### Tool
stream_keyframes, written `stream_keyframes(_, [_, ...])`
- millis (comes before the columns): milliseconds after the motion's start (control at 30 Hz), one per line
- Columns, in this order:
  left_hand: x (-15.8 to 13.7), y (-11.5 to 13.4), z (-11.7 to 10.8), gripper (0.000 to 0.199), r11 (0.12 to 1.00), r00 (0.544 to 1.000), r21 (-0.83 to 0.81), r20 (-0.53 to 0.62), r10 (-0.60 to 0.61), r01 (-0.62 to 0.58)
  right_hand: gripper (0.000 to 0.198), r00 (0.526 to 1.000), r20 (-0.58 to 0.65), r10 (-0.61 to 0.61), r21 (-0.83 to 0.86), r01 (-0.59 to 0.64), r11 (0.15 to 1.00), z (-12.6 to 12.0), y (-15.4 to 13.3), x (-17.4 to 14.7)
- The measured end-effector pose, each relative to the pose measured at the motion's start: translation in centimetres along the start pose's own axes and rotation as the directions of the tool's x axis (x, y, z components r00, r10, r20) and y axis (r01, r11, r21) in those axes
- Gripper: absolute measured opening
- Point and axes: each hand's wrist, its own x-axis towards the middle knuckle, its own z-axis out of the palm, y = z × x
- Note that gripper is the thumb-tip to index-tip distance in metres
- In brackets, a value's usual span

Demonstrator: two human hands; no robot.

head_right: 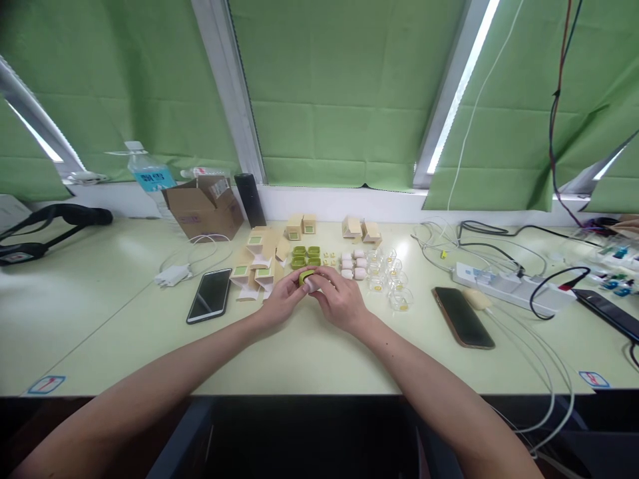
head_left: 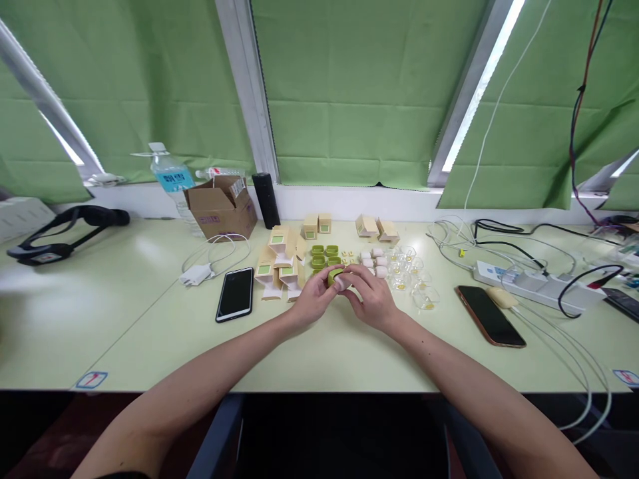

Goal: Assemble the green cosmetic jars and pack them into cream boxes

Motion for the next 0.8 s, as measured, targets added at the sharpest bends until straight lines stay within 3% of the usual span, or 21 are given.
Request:
stream_keyframes(233, [-0.30, 0.08, -0.22, 0.063, 1.000, 0.998, -0.018, 0.058, -0.005, 0.006, 0.023, 1.000, 0.022, -0.005, 0.014, 0.004, 1.000, 0.45, 0.22, -0.40])
stream_keyframes(800, [-0.47, -0.05, -0.03, 0.059, 1.000, 0.999, 0.000, 0.030, 0.016, -0.016, 0.022, 1.000, -0.001, -0.030, 0.010, 0.030, 0.999, 0.49, -0.19, -0.11])
